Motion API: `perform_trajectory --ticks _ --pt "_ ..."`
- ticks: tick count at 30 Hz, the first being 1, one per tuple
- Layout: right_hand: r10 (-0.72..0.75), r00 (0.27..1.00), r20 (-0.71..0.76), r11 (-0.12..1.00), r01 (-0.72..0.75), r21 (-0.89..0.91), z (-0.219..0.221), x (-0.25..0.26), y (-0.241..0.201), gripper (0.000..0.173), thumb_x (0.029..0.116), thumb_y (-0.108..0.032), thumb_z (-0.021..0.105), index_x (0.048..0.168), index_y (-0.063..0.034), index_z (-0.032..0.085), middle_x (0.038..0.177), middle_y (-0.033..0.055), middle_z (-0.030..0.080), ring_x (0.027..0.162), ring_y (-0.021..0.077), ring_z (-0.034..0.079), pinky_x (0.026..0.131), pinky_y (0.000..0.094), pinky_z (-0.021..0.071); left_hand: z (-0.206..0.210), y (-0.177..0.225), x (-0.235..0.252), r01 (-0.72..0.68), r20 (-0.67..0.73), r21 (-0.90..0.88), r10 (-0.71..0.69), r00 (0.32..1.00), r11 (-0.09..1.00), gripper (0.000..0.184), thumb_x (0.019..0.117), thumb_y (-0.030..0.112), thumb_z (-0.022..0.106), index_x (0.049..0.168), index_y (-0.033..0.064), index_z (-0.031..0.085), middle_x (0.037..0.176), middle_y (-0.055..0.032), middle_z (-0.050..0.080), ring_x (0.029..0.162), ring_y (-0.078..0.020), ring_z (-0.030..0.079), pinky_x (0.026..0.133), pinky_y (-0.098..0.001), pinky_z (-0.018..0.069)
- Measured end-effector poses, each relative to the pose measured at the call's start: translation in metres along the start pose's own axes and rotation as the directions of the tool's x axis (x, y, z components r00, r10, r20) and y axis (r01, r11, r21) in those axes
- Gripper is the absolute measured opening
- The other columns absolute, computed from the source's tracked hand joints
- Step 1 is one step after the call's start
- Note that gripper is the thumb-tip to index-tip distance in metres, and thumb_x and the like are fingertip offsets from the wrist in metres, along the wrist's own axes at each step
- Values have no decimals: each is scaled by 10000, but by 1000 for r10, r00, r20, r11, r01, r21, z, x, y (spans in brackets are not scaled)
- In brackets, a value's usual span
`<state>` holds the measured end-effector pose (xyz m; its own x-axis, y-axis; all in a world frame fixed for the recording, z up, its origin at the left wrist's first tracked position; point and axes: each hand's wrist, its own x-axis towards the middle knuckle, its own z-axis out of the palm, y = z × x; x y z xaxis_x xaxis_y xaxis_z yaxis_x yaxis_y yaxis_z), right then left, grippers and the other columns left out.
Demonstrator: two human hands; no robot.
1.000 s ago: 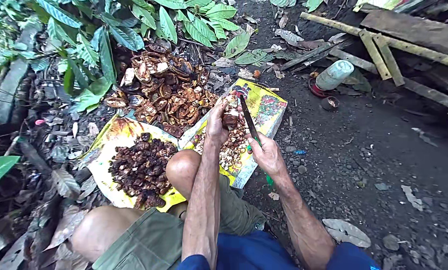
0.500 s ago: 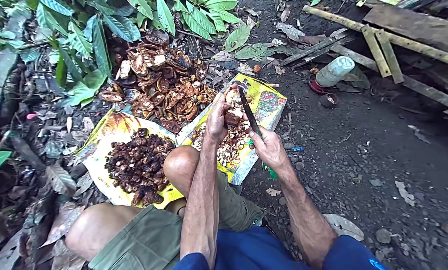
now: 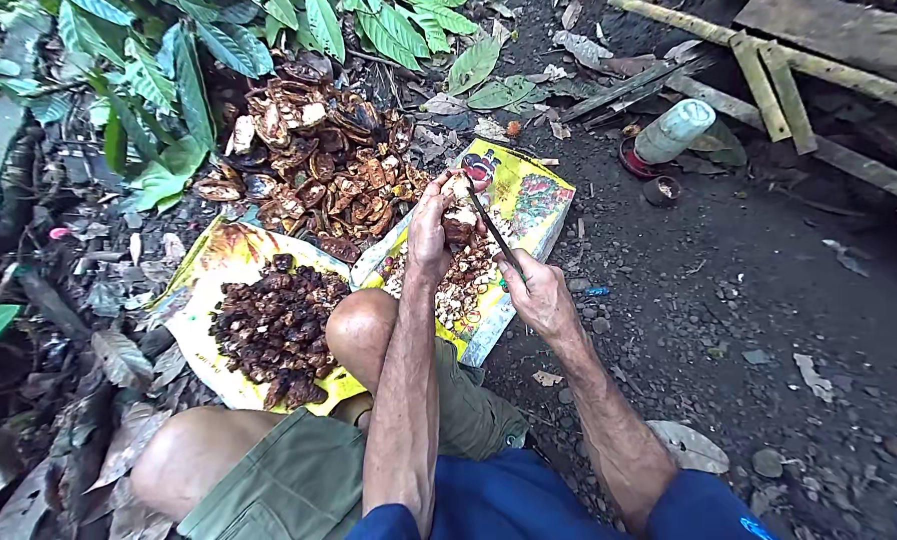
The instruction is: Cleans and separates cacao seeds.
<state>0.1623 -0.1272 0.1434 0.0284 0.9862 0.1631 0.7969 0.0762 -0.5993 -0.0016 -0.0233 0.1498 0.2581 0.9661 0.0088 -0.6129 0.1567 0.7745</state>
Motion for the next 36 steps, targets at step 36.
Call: perform_trajectory --ticks 36 --pt "-196 981 -11 964 190 -188 3 30 9 238 1075 -197 514 1155 -62 693 849 137 705 723 305 703 638 505 563 -6 -4 -2 -60 24 216 56 998 975 511 1058 267 156 1306 63 554 1074 -147 696 630 -211 630 512 -339 532"
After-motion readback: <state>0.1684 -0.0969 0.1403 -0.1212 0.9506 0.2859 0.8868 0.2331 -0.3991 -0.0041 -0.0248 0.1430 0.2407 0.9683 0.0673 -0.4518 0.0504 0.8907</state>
